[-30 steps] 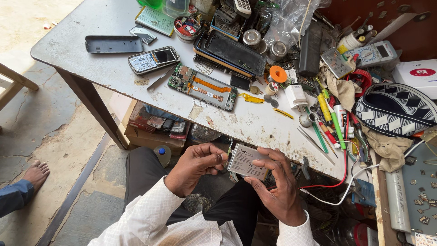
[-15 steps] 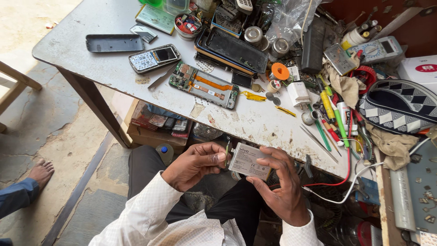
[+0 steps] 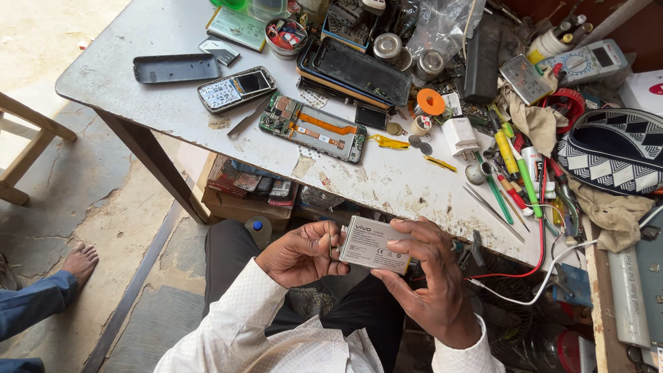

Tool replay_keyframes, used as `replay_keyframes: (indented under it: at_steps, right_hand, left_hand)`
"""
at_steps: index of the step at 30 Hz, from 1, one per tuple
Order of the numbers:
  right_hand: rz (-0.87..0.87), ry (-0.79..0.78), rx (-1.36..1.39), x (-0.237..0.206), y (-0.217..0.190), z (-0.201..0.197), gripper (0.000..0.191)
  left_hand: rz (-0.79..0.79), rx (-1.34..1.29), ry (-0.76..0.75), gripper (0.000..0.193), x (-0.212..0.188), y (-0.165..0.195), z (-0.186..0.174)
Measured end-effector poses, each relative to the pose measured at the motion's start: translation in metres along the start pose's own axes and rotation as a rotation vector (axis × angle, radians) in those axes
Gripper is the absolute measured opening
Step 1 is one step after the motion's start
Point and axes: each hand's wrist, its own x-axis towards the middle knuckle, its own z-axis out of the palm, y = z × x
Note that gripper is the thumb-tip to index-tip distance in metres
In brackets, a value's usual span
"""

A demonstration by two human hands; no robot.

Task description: The person removes a sticker from a mobile phone battery, uses a soldering iron on the battery connector, and applies a substance from a small container to the battery terminals. The person then places the battery into a disassembled phone chassis.

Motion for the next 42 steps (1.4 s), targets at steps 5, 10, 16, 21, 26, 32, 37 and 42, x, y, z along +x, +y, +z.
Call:
replay_keyframes:
  at_steps: [5, 10, 16, 21, 26, 32, 37, 42]
  right_hand:
    - [-0.013, -0.004, -0.018, 0.004, -0.002, 0.0, 0.059]
    - [-0.012, -0.02, -0.083, 0.006, -0.004, 0.0, 0.06]
    - [0.002, -0.016, -0.124, 0.007, -0.001, -0.001, 0.059]
    - [0.039, 0.006, -0.119, 0.005, 0.001, 0.001, 0.058]
    - [0.069, 0.027, -0.117, 0.003, 0.001, 0.002, 0.058]
    - [0.066, 0.047, -0.135, 0.002, 0.002, 0.002, 0.057]
    - [0.083, 0.077, -0.118, 0.0, 0.002, 0.002, 0.056]
    - [0.047, 0.108, -0.105, -0.003, 0.008, 0.005, 0.057]
  left_hand:
    - [0.0, -0.029, -0.001, 0.011, -0.001, 0.002, 0.003]
    - [0.022, 0.148, 0.186, 0.011, -0.001, 0.006, 0.012]
    - [0.137, 0.306, 0.381, 0.014, 0.003, 0.007, 0.026]
    - [0.222, 0.436, 0.486, 0.014, 0.006, 0.003, 0.04]
    - [0.289, 0.535, 0.561, 0.018, 0.008, -0.003, 0.053]
    - [0.34, 0.621, 0.608, 0.02, 0.012, -0.009, 0.058]
    - [0.377, 0.643, 0.615, 0.02, 0.015, -0.014, 0.058]
    - [0.394, 0.649, 0.605, 0.022, 0.017, -0.017, 0.057]
